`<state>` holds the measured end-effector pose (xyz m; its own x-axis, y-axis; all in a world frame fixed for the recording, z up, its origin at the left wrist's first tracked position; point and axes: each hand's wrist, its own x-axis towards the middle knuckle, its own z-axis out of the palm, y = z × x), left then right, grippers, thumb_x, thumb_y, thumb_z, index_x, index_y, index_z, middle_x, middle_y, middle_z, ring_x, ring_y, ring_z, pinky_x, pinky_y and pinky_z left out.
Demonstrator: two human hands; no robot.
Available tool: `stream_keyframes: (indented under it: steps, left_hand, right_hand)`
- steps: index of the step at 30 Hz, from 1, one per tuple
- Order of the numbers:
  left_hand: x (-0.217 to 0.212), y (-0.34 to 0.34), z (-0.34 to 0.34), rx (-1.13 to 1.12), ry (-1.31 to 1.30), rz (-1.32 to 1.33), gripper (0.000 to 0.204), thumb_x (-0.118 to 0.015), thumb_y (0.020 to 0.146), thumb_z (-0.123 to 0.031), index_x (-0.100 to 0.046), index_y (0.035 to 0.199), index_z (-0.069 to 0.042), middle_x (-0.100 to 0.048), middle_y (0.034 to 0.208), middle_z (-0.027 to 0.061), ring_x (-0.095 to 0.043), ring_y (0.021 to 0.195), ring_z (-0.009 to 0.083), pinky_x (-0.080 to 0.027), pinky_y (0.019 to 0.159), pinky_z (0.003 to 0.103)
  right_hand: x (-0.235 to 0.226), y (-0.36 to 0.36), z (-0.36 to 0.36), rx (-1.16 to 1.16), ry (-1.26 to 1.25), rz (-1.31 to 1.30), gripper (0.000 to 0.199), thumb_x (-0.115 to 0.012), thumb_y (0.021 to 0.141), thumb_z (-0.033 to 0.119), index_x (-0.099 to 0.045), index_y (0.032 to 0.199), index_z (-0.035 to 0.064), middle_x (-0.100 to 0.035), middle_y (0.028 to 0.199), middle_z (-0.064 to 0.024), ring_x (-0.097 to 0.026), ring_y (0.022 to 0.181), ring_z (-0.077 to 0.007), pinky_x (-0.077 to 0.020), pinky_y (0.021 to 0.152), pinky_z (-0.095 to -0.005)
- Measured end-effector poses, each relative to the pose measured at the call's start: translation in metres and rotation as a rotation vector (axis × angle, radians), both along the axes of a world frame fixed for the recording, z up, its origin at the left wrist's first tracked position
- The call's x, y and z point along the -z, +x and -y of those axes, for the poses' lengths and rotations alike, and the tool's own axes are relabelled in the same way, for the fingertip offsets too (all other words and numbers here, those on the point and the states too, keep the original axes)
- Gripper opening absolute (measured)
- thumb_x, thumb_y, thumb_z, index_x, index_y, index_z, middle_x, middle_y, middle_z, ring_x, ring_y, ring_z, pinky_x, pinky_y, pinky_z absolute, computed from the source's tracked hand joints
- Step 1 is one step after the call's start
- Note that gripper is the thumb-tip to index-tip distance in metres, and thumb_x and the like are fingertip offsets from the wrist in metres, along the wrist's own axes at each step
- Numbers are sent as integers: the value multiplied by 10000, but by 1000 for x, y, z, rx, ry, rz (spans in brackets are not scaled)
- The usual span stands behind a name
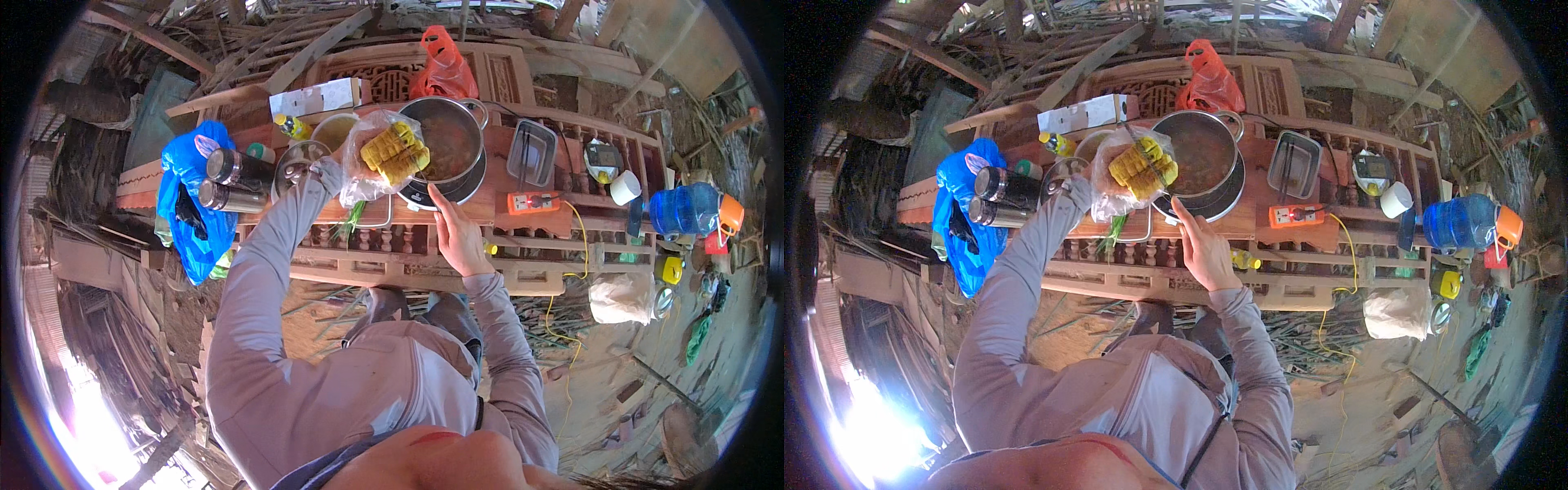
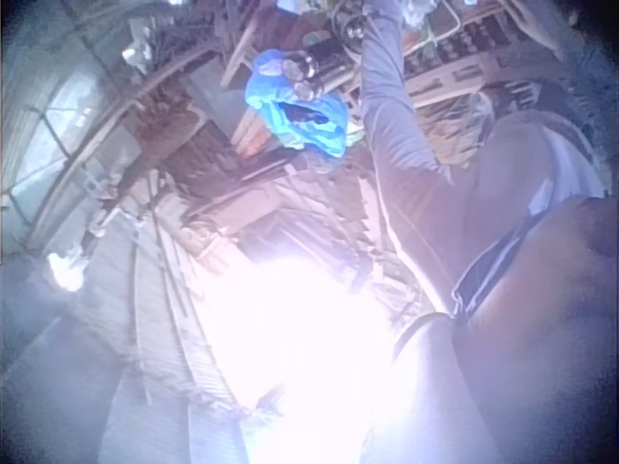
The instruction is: The person retrieves green onions and a packaged yellow block from a scooter storage compartment, then walks to a cooking station. They place the green onions on a table, open the package, and add the yellow block to a pot on a portable stove. The person stirs the pot and adds seasoning from a shaker.
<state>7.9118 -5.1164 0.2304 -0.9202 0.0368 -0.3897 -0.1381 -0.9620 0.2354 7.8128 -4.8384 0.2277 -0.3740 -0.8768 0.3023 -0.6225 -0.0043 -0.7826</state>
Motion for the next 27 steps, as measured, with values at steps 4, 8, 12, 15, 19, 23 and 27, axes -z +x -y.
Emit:
stream_keyframes:
  steps: [4, 8, 12, 15, 19, 23, 27]
  left_hand:
    - [-3, -2, 2, -1, -23, -6, 412, -521, 946, -312, -556, 1227, -12, -603, 1224, 183, -607, 1115, 342, -489, 984, 492]
    - [-3, -6, 1, 3, -35, -6, 407, -522, 946, -307, -556, 1225, -12, -605, 1217, 182, -611, 1108, 340, -492, 981, 492]
    - [-2, -13, 0, 8, -58, -11, 402, -522, 945, -301, -557, 1223, -12, -608, 1210, 181, -614, 1102, 338, -494, 978, 492]
    - [-1, -19, -1, 10, -64, -22, 399, -522, 945, -297, -557, 1222, -12, -609, 1205, 180, -617, 1097, 336, -496, 976, 493]
    - [-2, -25, -4, 15, -58, -36, 394, -523, 944, -292, -557, 1220, -12, -612, 1198, 179, -620, 1091, 334, -499, 974, 493]
    - [-1, -29, -7, 18, -56, -61, 390, -523, 944, -286, -558, 1218, -12, -614, 1191, 178, -623, 1084, 332, -501, 971, 493]
    - [0, -34, -8, -2, -153, -89, 385, -524, 943, -281, -558, 1217, -12, -617, 1185, 177, -627, 1078, 330, -504, 968, 494]
  right_hand:
    - [6, -2, -9, 2, -19, 7, 557, -516, 933, 74, -379, 1452, 224, -627, 979, -138, -633, 768, -363, -506, 612, -457]
    - [7, -1, -4, 22, -101, 30, 571, -518, 929, 70, -368, 1456, 233, -635, 1014, -149, -634, 777, -373, -509, 617, -463]
    - [17, -6, 7, 30, -52, 59, 569, -516, 931, 72, -363, 1456, 229, -636, 1044, -159, -634, 789, -381, -512, 628, -468]
    - [22, -9, 6, 29, -50, 67, 568, -516, 932, 74, -361, 1456, 228, -635, 1053, -161, -633, 790, -386, -514, 633, -470]
    - [23, -5, -5, 38, -52, 47, 567, -517, 931, 76, -360, 1456, 224, -639, 1068, -161, -636, 802, -387, -523, 642, -466]
    - [26, -6, -4, 41, -71, 42, 558, -514, 935, 85, -361, 1455, 219, -643, 1072, -161, -639, 826, -385, -530, 651, -460]
    - [33, -11, 10, 20, -69, 87, 556, -505, 939, 86, -355, 1458, 219, -642, 1068, -163, -636, 821, -382, -526, 648, -465]
